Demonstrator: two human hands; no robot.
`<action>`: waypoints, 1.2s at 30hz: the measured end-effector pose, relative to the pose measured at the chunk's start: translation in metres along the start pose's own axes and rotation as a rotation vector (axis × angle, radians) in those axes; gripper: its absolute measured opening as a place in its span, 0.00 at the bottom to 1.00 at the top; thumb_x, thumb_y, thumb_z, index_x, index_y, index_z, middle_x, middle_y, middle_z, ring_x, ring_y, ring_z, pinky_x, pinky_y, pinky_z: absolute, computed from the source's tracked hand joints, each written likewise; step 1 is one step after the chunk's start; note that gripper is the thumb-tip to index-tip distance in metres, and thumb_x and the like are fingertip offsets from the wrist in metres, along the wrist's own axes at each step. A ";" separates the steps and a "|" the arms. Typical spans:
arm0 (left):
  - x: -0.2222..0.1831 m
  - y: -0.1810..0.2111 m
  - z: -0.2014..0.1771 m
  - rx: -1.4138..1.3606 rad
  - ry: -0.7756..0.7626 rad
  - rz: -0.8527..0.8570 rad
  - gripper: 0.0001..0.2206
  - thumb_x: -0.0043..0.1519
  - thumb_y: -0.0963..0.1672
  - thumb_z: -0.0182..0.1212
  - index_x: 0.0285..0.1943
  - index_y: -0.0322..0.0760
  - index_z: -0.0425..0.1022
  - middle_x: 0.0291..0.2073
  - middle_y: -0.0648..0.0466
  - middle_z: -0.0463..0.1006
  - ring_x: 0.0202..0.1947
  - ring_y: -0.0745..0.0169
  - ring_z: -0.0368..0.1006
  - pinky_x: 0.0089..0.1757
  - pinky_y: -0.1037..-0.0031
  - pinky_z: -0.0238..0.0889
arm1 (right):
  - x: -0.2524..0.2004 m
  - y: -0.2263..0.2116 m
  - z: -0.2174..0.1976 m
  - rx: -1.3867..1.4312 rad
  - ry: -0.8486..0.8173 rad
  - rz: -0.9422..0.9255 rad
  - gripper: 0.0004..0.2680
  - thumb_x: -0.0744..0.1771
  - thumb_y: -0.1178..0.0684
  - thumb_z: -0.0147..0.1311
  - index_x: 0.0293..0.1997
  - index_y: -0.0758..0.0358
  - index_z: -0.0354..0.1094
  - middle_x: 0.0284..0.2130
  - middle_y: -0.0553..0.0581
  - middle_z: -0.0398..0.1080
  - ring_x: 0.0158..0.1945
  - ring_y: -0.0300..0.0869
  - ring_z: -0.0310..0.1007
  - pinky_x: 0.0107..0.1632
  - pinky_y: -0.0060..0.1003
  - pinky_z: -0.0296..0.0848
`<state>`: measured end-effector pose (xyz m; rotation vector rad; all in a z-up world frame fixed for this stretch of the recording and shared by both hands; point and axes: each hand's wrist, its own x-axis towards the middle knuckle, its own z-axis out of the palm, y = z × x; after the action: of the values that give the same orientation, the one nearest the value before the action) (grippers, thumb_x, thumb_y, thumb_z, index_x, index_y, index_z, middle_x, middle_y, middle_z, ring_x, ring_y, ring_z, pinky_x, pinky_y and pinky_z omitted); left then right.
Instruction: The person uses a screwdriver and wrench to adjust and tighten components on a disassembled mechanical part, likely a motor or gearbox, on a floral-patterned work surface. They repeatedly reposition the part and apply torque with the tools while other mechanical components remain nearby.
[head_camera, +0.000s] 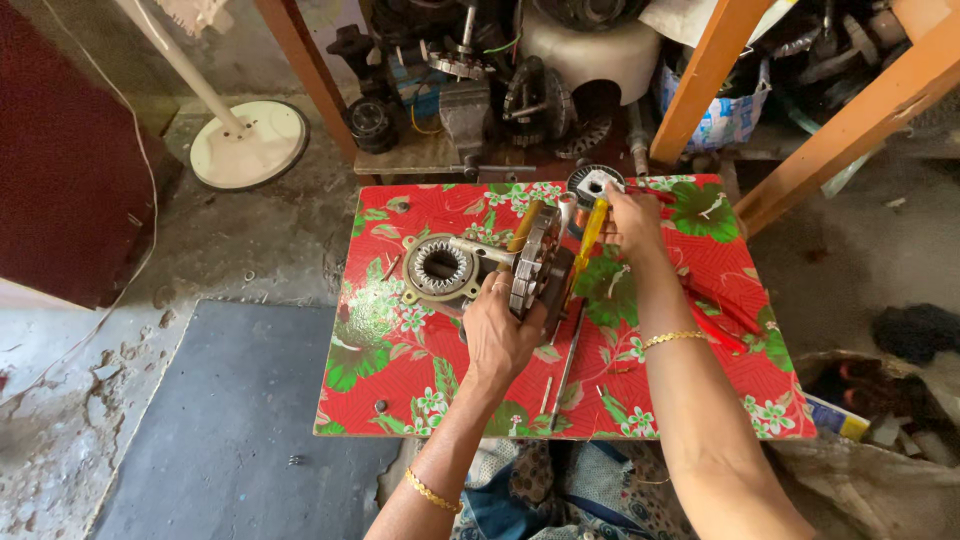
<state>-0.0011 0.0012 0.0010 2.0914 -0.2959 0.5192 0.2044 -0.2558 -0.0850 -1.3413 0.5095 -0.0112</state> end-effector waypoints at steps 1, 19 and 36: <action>-0.001 0.000 0.000 0.000 0.014 0.010 0.18 0.50 0.43 0.69 0.45 0.29 0.70 0.38 0.38 0.75 0.37 0.30 0.73 0.37 0.51 0.65 | 0.011 0.003 0.000 0.007 -0.044 -0.036 0.10 0.69 0.48 0.56 0.43 0.66 0.66 0.30 0.62 0.77 0.28 0.49 0.81 0.28 0.43 0.75; -0.004 -0.005 0.004 0.022 0.019 0.030 0.21 0.50 0.43 0.69 0.50 0.28 0.71 0.39 0.38 0.75 0.38 0.31 0.74 0.38 0.52 0.66 | -0.067 -0.002 0.020 -1.074 0.505 -0.835 0.17 0.66 0.42 0.58 0.44 0.70 0.66 0.32 0.71 0.75 0.35 0.63 0.77 0.37 0.56 0.73; -0.004 -0.003 0.002 0.043 0.007 -0.004 0.18 0.50 0.44 0.69 0.44 0.30 0.69 0.39 0.39 0.75 0.39 0.30 0.73 0.38 0.50 0.66 | -0.044 0.051 0.034 -0.994 0.327 -0.514 0.19 0.71 0.43 0.43 0.44 0.79 0.64 0.34 0.79 0.74 0.39 0.68 0.76 0.42 0.58 0.73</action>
<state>-0.0028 0.0007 -0.0037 2.1312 -0.2786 0.5342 0.1627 -0.1992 -0.1128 -2.4450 0.4354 -0.4574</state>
